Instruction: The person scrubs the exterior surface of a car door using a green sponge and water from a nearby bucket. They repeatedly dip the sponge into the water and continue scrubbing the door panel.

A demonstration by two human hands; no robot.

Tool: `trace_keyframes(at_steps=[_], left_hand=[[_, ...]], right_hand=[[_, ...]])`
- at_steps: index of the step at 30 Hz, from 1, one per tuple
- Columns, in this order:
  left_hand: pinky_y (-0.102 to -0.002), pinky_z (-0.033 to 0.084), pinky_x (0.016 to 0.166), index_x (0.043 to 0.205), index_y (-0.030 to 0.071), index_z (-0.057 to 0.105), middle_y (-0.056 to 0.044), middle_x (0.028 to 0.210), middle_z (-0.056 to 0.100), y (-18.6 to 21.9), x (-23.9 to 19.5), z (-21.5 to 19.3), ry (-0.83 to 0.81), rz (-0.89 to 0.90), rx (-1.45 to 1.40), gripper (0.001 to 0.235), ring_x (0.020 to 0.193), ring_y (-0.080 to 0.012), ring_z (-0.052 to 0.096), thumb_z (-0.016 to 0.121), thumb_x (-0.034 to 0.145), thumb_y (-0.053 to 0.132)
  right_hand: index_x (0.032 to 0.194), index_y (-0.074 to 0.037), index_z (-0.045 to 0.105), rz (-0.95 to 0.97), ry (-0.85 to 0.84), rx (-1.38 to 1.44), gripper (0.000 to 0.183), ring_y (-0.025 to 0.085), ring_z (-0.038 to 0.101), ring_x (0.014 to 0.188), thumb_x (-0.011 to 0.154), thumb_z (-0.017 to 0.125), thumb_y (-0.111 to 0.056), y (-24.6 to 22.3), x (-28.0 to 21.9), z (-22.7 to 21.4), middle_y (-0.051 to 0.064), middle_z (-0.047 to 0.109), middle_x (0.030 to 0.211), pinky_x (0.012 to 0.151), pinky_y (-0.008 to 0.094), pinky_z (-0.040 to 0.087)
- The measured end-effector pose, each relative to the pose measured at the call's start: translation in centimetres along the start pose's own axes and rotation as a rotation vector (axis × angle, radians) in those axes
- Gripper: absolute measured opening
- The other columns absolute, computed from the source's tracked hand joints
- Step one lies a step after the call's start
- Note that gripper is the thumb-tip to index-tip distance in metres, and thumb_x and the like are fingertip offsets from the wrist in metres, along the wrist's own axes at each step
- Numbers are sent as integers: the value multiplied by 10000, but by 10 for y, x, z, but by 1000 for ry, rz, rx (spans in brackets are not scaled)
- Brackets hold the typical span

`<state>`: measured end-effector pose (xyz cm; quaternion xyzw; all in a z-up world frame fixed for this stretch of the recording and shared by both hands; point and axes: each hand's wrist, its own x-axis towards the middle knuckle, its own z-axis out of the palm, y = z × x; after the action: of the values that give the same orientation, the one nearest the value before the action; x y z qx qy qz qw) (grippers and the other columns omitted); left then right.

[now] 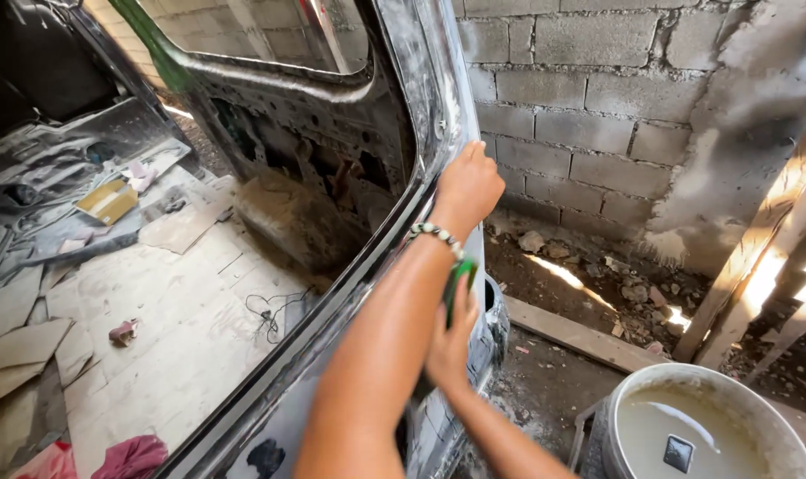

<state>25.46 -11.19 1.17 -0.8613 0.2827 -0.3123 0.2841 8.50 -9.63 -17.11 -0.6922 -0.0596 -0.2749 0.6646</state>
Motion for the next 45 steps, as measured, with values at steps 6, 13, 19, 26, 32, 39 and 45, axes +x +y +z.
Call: trace_keyframes(at_steps=[6, 13, 19, 26, 32, 39, 45], left_hand=[[-428, 397, 1138, 961, 71, 789, -139, 1083, 749, -10, -47, -33, -30, 92, -94, 238, 1204, -328, 630, 602, 924, 215], [-413, 437, 1109, 1154, 8, 739, -189, 1120, 723, -14, -92, -43, 353, 32, -217, 353, 1189, -331, 653, 591, 894, 197], [-411, 415, 1146, 941, 51, 718, -190, 1188, 710, -16, -93, -54, 237, -9, -191, 190, 1261, -324, 623, 587, 918, 186], [-402, 415, 1157, 971, 39, 714, -182, 1207, 705, -12, -94, -48, 247, -22, -211, 186, 1278, -313, 616, 579, 911, 152], [-403, 431, 1148, 1038, 13, 700, -187, 1201, 702, -13, -92, -43, 300, -43, -198, 227, 1249, -312, 626, 563, 932, 159], [-411, 445, 1152, 1048, 72, 624, -142, 1092, 708, -12, -93, -62, 246, -51, -201, 148, 1227, -316, 653, 556, 950, 160], [-406, 448, 1125, 1234, -52, 635, -175, 1069, 695, -11, -94, -51, 340, -73, -223, 363, 1143, -334, 660, 556, 941, 148]], right_hand=[[1628, -97, 314, 89, 67, 26, 583, 353, 489, 1362, 1093, 506, -225, 44, 106, -9, 229, 494, 1485, 1183, 416, 350], [1621, -9, 289, -211, 88, -45, 642, 403, 377, 1412, 1053, 525, -192, 0, 101, -9, 284, 372, 1570, 1196, 462, 244], [1638, -93, 307, 38, 73, -3, 624, 325, 483, 1318, 1073, 542, -216, 23, 132, -7, 241, 502, 1408, 1177, 422, 361], [1604, -28, 293, -19, -21, 188, 647, 325, 490, 1326, 1035, 552, -196, 25, 191, -15, 202, 515, 1422, 1148, 412, 358], [1623, 38, 342, -175, 16, 54, 659, 296, 535, 1117, 1037, 571, -158, 25, 166, -12, 288, 570, 1223, 1012, 442, 431], [1584, -16, 341, 54, -131, 450, 623, 237, 546, 1113, 1034, 589, -172, 26, 251, -17, 143, 642, 1296, 1028, 383, 452], [1625, 8, 341, -481, 44, -28, 629, 237, 545, 1202, 1075, 609, -139, 29, 216, -12, 205, 594, 1319, 1059, 358, 426]])
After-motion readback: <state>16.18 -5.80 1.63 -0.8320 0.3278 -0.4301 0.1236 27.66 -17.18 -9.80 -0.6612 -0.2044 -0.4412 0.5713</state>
